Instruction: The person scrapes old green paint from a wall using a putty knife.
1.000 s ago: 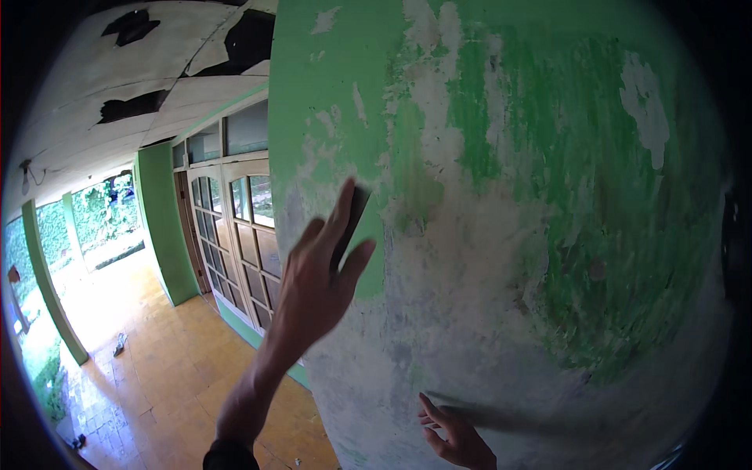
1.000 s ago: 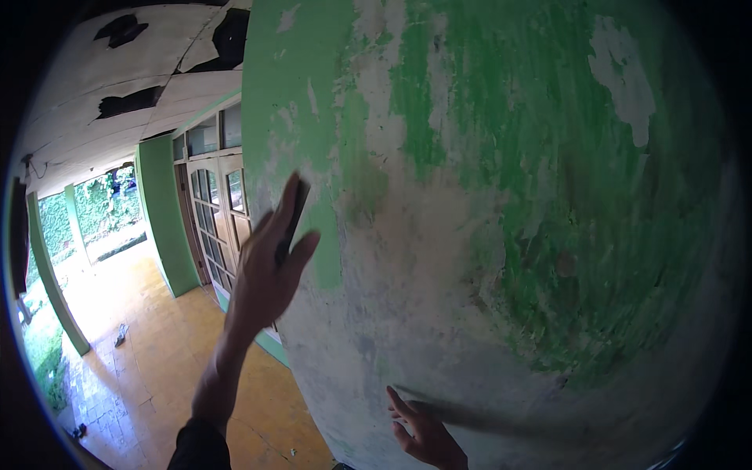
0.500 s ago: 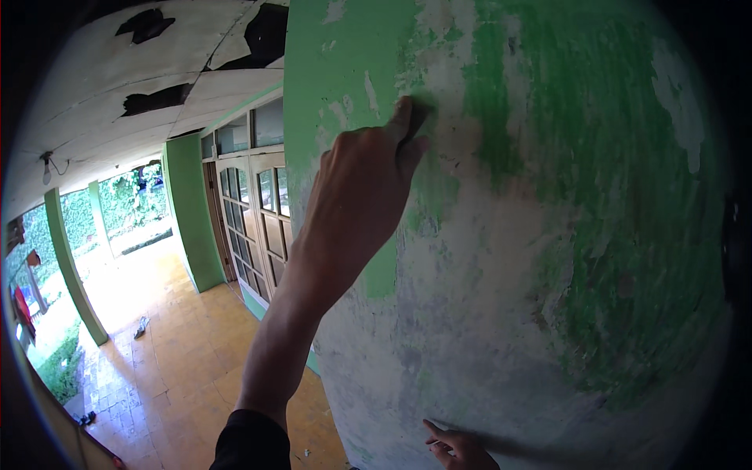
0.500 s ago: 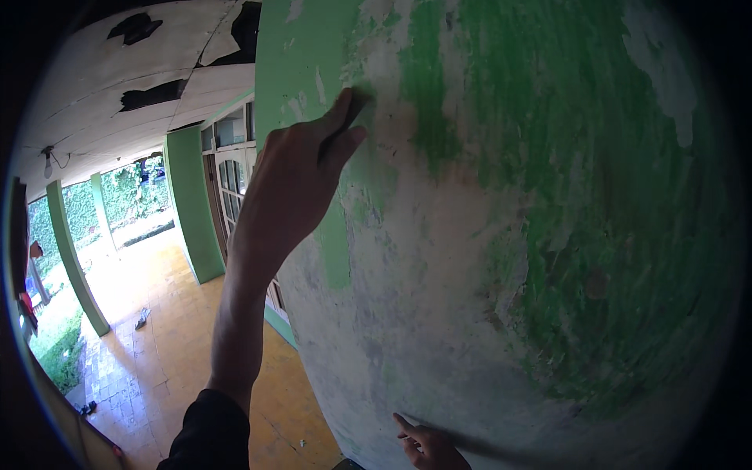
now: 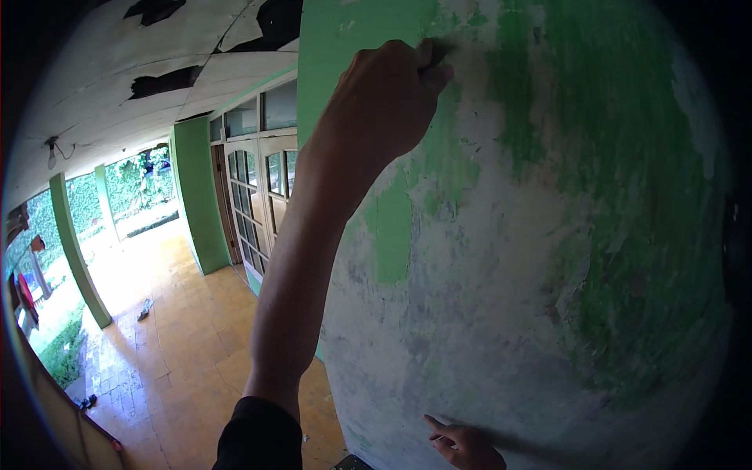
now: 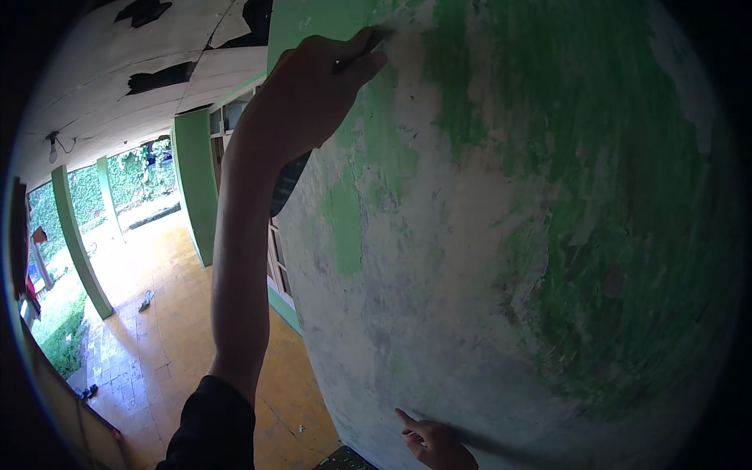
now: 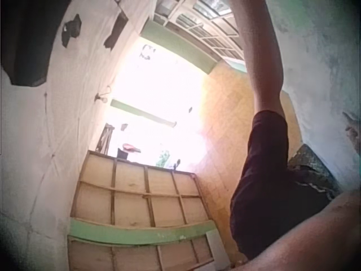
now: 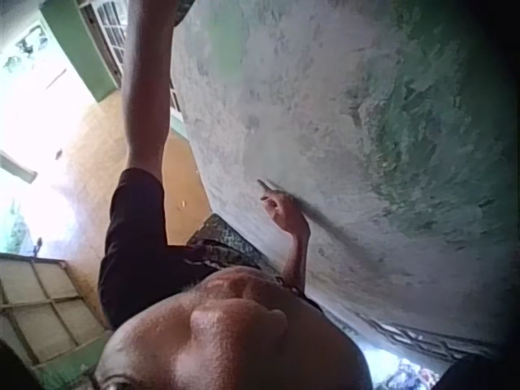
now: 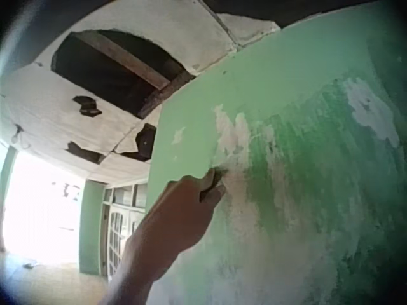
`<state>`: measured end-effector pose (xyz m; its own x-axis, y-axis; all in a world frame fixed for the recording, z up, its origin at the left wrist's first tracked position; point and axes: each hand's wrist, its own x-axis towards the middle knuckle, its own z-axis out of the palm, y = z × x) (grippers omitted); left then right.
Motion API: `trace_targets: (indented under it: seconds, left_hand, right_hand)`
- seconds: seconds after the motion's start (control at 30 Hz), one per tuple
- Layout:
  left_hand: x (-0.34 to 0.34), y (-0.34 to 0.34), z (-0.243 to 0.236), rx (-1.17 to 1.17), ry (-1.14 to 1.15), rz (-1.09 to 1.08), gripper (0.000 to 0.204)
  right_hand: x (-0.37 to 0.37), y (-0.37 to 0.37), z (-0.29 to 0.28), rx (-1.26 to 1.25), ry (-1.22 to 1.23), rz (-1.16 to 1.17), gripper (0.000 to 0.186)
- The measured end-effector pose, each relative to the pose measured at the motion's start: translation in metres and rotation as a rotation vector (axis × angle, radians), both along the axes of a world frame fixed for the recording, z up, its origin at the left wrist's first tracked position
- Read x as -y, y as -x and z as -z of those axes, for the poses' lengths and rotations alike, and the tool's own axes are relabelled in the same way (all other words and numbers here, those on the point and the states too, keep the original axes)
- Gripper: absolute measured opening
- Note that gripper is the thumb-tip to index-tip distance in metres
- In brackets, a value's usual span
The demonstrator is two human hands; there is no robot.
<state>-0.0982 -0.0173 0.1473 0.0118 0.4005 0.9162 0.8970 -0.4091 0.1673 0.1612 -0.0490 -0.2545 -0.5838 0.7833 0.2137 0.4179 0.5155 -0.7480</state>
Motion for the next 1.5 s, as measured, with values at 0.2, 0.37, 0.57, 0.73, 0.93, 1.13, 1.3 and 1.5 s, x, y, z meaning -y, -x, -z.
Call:
trace_targets:
  seconds: [0.2,0.37,0.57,0.73,0.93,1.13,1.3,1.5]
  left_hand:
    - [-0.02,0.015,0.057,0.038,-0.128,0.03,0.049]
    - [0.01,0.021,0.003,0.005,0.247,-0.021,0.05]
    - [-0.005,0.025,0.016,-0.06,0.123,-0.096,0.047]
    - [-0.004,0.016,0.016,-0.061,0.013,-0.043,0.051]
    - [-0.015,0.008,0.064,0.004,-0.059,-0.008,0.059]
    - [0.0,0.013,0.027,0.019,-0.009,0.016,0.05]
    - [-0.013,0.022,0.031,-0.054,-0.05,-0.01,0.048]
    - [0.012,0.022,0.015,-0.023,0.145,-0.013,0.051]
  right_hand:
    - [0.002,-0.003,-0.014,0.084,0.023,0.017,0.022]
    - [0.005,-0.001,-0.013,0.083,0.011,0.025,0.02]
    - [0.01,-0.005,0.003,0.1,0.019,0.086,0.019]
    - [0.003,-0.006,0.0,0.17,0.114,0.02,0.061]
    - [0.007,-0.013,-0.008,0.182,0.226,0.076,0.061]
    - [0.009,-0.009,0.007,0.159,0.173,0.06,0.06]
    - [0.01,-0.014,0.009,0.21,0.182,0.087,0.06]
    - [0.013,-0.018,0.007,0.176,0.192,0.098,0.06]
